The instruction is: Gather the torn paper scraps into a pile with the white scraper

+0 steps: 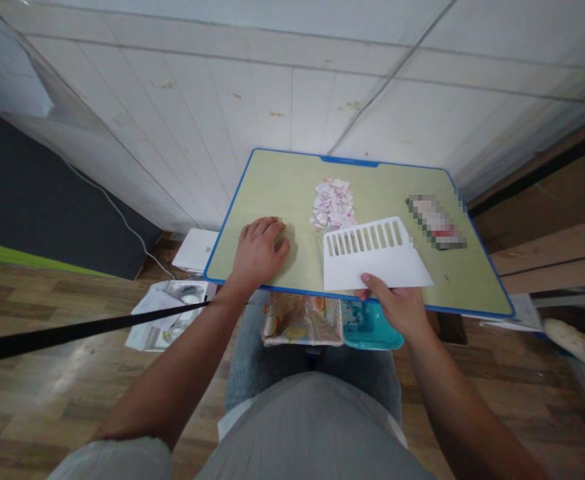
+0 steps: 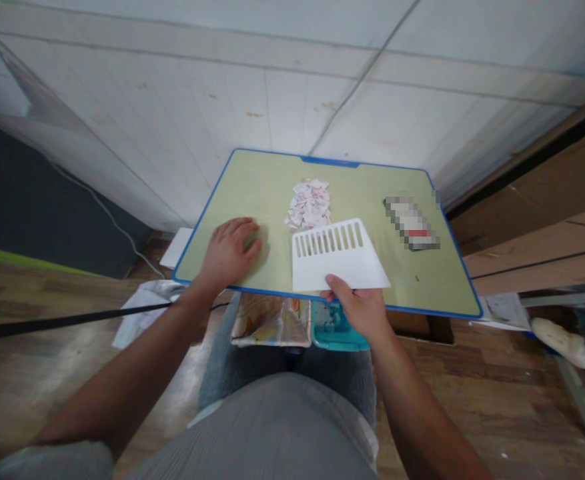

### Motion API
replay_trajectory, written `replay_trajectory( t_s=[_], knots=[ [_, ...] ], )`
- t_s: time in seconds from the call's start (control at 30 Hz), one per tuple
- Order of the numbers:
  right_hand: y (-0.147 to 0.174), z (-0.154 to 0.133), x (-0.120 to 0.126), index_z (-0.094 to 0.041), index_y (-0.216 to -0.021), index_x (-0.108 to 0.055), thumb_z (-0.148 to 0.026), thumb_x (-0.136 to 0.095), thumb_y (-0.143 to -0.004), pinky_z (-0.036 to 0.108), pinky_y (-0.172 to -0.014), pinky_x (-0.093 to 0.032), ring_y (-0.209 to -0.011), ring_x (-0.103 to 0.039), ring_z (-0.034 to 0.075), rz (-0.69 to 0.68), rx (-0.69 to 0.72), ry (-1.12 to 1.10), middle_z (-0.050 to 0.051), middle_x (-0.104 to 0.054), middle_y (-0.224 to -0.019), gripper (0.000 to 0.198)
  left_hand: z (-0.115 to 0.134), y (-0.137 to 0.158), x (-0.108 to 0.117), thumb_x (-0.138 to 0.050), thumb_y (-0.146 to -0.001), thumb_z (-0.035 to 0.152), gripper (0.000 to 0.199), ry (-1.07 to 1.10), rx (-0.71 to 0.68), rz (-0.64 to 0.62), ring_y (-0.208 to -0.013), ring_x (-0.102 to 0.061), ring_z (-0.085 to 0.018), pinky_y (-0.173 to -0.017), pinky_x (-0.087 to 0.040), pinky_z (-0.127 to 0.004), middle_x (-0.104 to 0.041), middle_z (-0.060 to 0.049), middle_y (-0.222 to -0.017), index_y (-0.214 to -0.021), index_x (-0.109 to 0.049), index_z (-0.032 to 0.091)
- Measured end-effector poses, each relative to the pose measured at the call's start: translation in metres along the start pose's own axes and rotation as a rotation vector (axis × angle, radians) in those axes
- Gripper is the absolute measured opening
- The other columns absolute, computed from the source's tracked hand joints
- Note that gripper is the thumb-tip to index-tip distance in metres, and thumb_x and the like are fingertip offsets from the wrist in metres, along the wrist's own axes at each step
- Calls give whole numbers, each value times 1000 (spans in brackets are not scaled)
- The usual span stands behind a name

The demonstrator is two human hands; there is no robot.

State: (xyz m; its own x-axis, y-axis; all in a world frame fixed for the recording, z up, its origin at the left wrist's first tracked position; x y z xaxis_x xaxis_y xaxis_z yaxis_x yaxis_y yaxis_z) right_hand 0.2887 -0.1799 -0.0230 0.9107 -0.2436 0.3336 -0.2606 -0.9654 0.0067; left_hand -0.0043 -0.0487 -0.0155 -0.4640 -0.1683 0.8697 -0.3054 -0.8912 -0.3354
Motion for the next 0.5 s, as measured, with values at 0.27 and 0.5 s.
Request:
replay_trajectory(
  t_s=[0.27,0.5],
  knots=[
    [-1,-4,5,-28,-64,-80,-66,-85,-92,46,-84,-74,-68,-84,31,19,10,3,9,-82,-67,48,1,0,1,-68,-109,30,36,2,1,-4,-156,-68,-36,-137,-50,-57,-79,-17,-160,-141,-81,21],
    [-1,-7,3,-28,-63,-79,-67,-85,-92,46,-79,-75,-71,-84,32,6,10,28,10,-83,-68,49,0,0,0,-67,-109,30,36,7,0,-8,-157,-68,-37,-137,-49,-58,-79,-16,-161,-141,-80,22]
  ],
)
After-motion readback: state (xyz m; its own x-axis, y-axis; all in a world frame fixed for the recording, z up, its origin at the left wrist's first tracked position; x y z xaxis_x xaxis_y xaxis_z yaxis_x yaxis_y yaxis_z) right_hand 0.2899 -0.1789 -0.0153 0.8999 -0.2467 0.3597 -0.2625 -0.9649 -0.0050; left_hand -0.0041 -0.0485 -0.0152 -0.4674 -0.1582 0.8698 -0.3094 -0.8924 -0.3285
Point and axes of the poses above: each hand's wrist, its own y-axis away from the middle knuckle, its own x-axis out of the back of the hand, z = x × y, the point moved 9 cm from there along -y, towards the middle knuckle
